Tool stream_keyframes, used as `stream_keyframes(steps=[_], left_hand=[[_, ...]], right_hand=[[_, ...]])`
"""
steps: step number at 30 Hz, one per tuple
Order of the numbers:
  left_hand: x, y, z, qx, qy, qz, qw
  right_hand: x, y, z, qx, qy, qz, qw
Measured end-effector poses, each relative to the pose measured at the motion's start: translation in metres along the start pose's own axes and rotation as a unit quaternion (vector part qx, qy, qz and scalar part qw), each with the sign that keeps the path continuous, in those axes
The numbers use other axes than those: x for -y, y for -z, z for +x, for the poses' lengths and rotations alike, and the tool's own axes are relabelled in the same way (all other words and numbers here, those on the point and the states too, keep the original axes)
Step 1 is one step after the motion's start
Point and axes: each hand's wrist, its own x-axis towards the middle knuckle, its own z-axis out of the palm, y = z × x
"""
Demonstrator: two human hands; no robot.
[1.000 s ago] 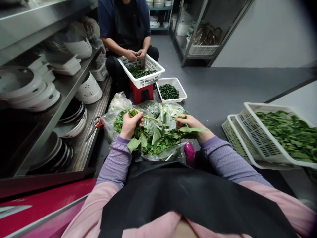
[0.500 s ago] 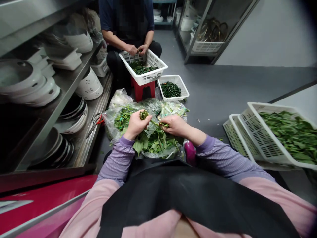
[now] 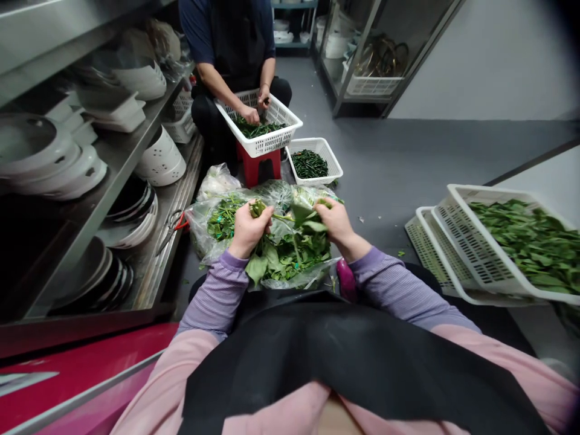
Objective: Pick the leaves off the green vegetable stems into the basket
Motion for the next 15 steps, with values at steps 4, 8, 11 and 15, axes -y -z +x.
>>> stream_keyframes(steps=[4,8,11,15], left_hand=[[0.004,-0.003,0.002,0.041,0.070,-0.142,0.987],[0.009,-0.010,0.001,0.141,0.074,-0.175,0.972],[0.011,-0.012,0.000,0.183,0.050,-0.164,0.968],[0.013,-0.013,-0.002,0.200,0.046,-0.158,0.966]], right_hand=[[-0.016,0.014,0.002,0.193,-0.124,0.173,0.958],[-0.006,0.002,-0.010,0.355,-0.173,0.268,0.879],[0.006,-0.010,-0.017,0.380,-0.185,0.324,0.846],[0.012,-0.013,-0.020,0.387,-0.192,0.306,0.848]])
